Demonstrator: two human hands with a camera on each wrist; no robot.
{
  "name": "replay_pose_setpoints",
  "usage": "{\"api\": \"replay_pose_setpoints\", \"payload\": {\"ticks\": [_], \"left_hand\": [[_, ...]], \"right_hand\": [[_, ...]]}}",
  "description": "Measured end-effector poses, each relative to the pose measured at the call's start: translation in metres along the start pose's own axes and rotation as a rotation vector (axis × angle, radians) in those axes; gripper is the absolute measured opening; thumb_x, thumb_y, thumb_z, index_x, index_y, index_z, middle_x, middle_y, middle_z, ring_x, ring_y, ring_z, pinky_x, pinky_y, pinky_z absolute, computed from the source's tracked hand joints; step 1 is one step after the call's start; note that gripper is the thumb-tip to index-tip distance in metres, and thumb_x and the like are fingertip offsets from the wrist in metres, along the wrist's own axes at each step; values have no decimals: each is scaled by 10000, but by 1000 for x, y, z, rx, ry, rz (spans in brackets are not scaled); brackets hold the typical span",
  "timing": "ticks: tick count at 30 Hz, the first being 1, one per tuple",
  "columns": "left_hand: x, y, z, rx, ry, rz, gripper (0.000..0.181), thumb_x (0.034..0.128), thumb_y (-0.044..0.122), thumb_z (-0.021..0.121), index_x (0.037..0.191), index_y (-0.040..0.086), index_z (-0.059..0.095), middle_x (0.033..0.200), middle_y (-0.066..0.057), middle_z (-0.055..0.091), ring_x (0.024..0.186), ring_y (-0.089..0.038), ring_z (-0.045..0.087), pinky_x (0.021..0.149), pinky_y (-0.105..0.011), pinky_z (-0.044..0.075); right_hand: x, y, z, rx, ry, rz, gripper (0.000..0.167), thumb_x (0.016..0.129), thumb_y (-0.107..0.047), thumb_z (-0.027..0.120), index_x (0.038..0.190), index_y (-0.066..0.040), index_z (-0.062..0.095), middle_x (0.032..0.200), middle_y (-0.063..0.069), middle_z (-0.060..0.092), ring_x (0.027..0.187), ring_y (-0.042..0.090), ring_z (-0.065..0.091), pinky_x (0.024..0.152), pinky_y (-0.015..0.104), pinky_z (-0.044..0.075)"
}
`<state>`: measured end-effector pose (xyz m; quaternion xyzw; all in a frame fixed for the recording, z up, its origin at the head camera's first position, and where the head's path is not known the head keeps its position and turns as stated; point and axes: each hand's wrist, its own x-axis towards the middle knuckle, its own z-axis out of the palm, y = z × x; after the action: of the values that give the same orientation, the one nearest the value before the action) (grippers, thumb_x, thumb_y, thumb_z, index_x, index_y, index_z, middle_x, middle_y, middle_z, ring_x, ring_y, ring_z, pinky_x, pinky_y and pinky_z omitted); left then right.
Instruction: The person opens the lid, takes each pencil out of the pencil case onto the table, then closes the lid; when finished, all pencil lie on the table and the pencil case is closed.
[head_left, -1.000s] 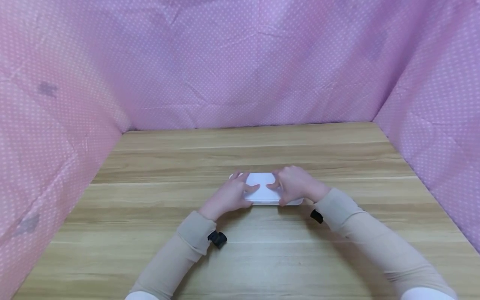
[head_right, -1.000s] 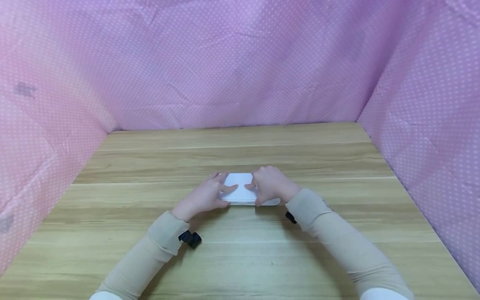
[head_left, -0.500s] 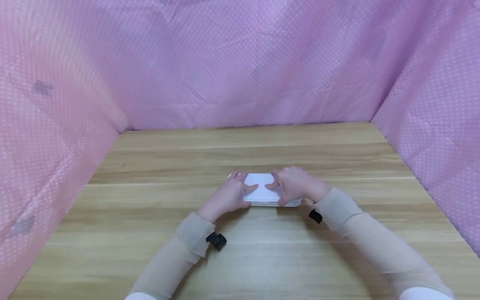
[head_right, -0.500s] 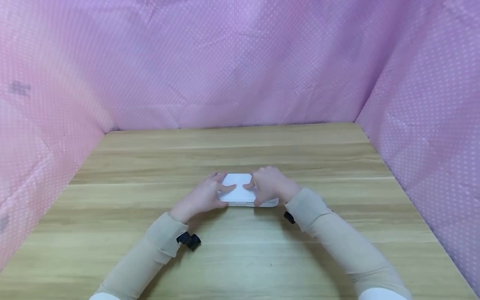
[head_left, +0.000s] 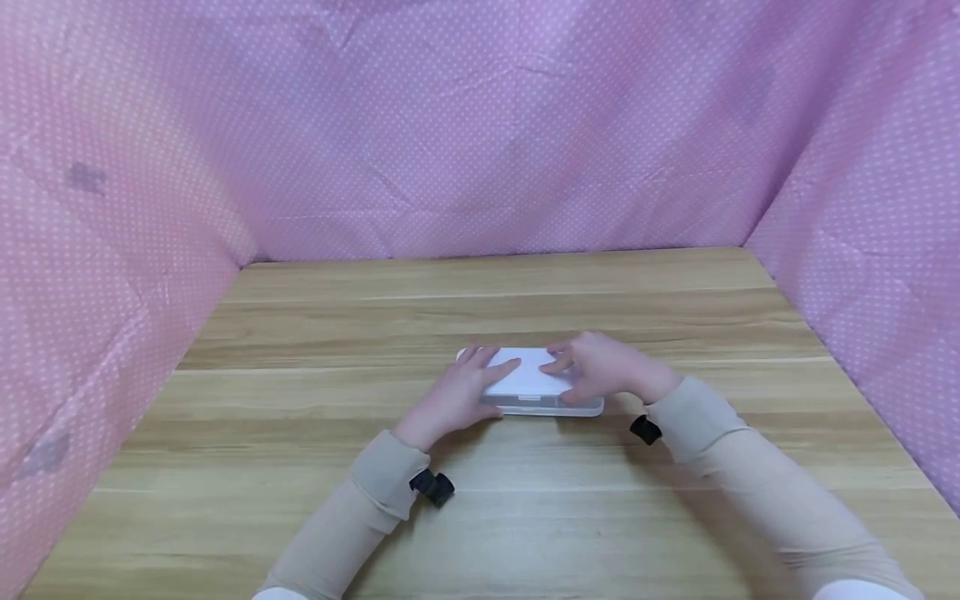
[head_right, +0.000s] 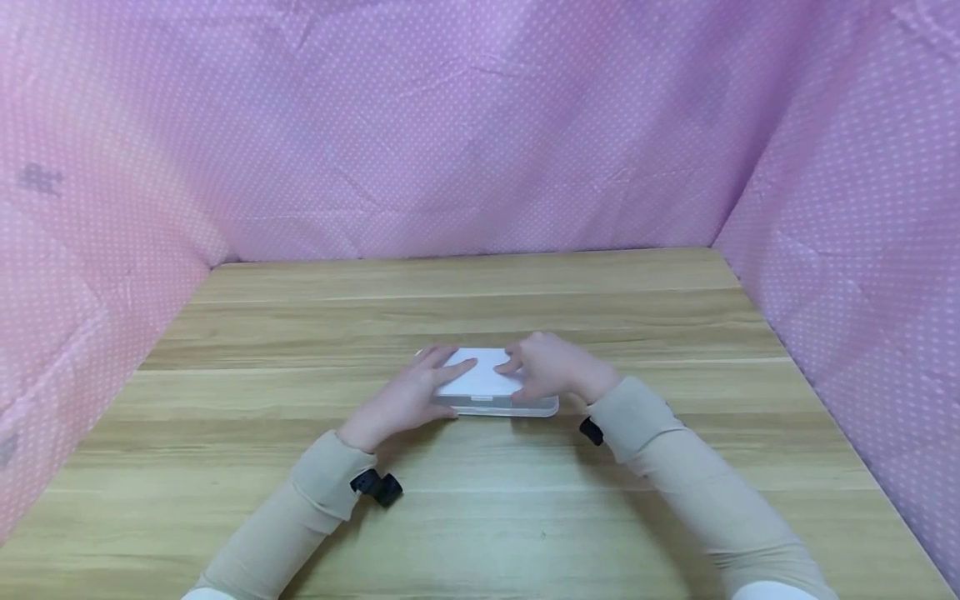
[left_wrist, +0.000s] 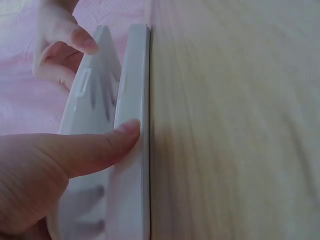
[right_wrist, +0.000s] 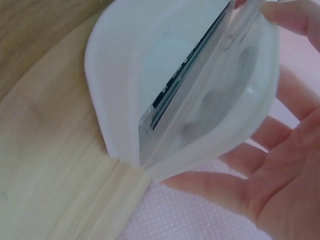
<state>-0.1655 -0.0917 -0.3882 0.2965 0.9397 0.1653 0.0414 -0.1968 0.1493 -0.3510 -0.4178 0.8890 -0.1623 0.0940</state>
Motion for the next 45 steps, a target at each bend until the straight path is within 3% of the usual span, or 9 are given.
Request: {"api": "replay_pose_setpoints", "payload": {"ticks": [2, 5, 14, 20, 23, 30, 34, 38, 45], "left_hand": [[0, 0, -1, -22, 0, -7, 740, 763, 238, 795, 1419, 214, 452, 1488, -182, 350, 1370, -441, 285, 1074, -568, 307], [-1, -2, -2, -38, 13, -4, 725, 764, 239, 793, 1410, 210, 466, 1479, -183, 369, 1368, -415, 309, 1093, -550, 288], [-2, -6, -9, 106, 196, 48, 741, 674, 268, 852, 1336, 149, 540, 1330, -136, 539, 1236, -341, 488, 1036, -604, 321], [-1, 2, -13, 300, 212, 38, 991, 633, 368, 856, 1471, 265, 337, 1462, -178, 356, 1384, -390, 279, 1087, -637, 200], [-1, 2, -11, 327, 226, 24, 1079, 613, 394, 864, 1498, 302, 254, 1524, -230, 182, 1422, -405, 162, 1104, -644, 132], [-1, -2, -7, 273, 204, -58, 1163, 606, 448, 858, 1524, 286, 163, 1565, -217, -71, 1441, -416, 9, 1148, -572, 84], [-2, -3, -8, 250, 176, -90, 1166, 615, 464, 850, 1528, 269, 151, 1564, -220, -107, 1444, -411, -20, 1157, -544, 99], [-4, -5, -8, 212, 163, -107, 1147, 627, 466, 844, 1527, 250, 166, 1562, -228, -115, 1444, -416, -13, 1157, -541, 107], [-5, -11, -5, 164, 165, -135, 1116, 620, 483, 842, 1515, 219, 231, 1564, -245, -49, 1439, -427, 17, 1154, -541, 132]], "right_hand": [[-2, 2, -1, 20, 1, -13, 412, 738, -172, 765, 1127, -56, 694, 1241, 253, 591, 821, 195, 661, 782, 348, 533], [-4, 4, -2, 51, 9, -35, 389, 770, -153, 746, 1141, -50, 687, 1236, 236, 601, 1041, 307, 642, 857, 405, 514], [-9, 13, -12, 134, 40, -125, 320, 885, -72, 630, 1192, 15, 637, 1180, 176, 651, 1114, 315, 608, 933, 448, 488], [-7, 15, -19, 186, 88, -92, 276, 923, -44, 572, 1188, -2, 635, 1160, 136, 665, 1083, 270, 624, 909, 421, 509], [-5, 19, -20, 223, 146, -68, 253, 931, -31, 555, 1167, 10, 635, 1120, 153, 677, 1028, 272, 644, 862, 422, 531], [4, 34, -19, 317, 329, 115, 238, 929, -66, 582, 1146, 9, 645, 1074, 165, 680, 986, 274, 636, 891, 445, 512], [6, 42, -17, 372, 442, 259, 239, 918, -97, 611, 1130, 3, 653, 1032, 165, 678, 937, 262, 612, 859, 435, 503], [5, 49, -15, 383, 528, 332, 238, 919, -89, 607, 1128, 17, 654, 1077, 191, 674, 960, 294, 610, 821, 418, 495], [2, 62, -11, 480, 602, 483, 226, 930, -87, 591, 1110, 31, 660, 1100, 221, 653, 950, 308, 611, 804, 416, 550]]}}
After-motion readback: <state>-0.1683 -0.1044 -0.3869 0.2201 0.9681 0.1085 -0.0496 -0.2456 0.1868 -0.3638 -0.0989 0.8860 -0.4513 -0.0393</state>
